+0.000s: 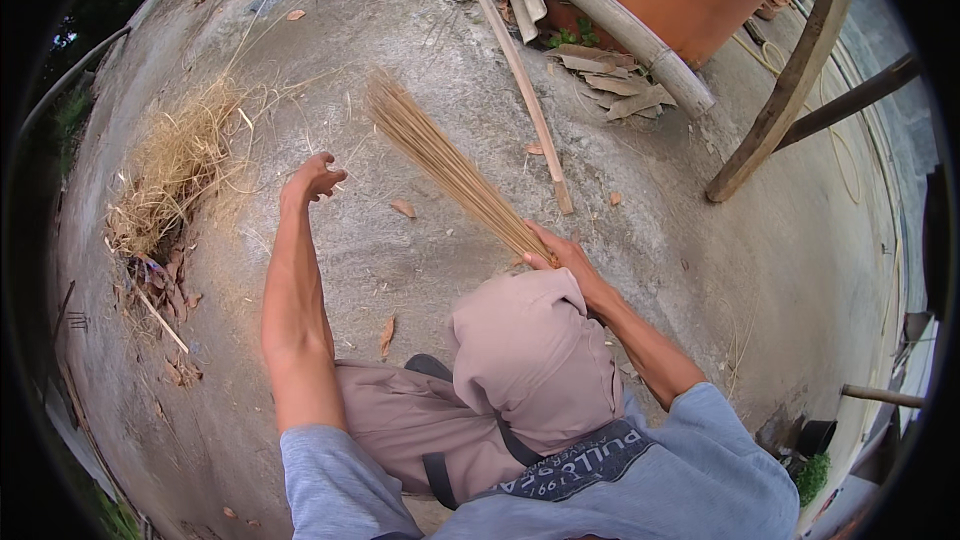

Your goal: The person sweeps a concrete outdoor area using a traditional straw broom. They gather scattered dry leaves, straw, and small debris into a central pile, moving around the space to collect material from different spots.

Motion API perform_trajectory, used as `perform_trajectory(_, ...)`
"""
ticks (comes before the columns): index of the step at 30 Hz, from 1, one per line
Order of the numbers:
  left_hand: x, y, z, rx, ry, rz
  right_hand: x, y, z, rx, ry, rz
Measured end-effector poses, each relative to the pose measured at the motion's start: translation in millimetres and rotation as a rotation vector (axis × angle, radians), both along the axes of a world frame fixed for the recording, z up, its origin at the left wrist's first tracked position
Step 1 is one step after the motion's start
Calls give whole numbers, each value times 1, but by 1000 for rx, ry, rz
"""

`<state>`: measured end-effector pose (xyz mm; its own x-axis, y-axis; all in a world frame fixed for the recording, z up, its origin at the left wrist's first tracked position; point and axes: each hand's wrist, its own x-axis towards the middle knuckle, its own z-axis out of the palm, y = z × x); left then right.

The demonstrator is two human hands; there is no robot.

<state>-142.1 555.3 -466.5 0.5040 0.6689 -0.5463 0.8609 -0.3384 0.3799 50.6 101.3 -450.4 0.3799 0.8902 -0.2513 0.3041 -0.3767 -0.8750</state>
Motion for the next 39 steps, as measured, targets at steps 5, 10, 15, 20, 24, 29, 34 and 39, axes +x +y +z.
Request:
perform_trajectory(5, 31, -3, -1, -324, -330, 481, 1, 1, 17, -18, 269, -118)
perform_trajectory(10, 64, 0, 2, -774, -923, 728, 9, -15, 12, 5, 277, -29)
perform_trajectory(15, 27, 65, -64, -508, -1150, 947, 5, -22, 26, -134, 312, -32)
perform_trajectory(20, -11, 80, -63, -369, -1426, 1384, 13, -55, 26, -241, 113, 4)
perform_trajectory(24, 2, 46, -37, 27, -1068, 1037, 20, -66, 32, -275, 172, -84)
perform_trajectory(29, 48, -11, 16, -20, -587, 477, 27, -62, 1, -105, 169, -57)
perform_trajectory(34, 33, -7, 20, -302, -432, 224, 30, -58, 22, -180, 150, -6)
perform_trajectory(39, 22, -4, 4, -435, -247, 136, 33, -79, 41, -234, 120, -48)
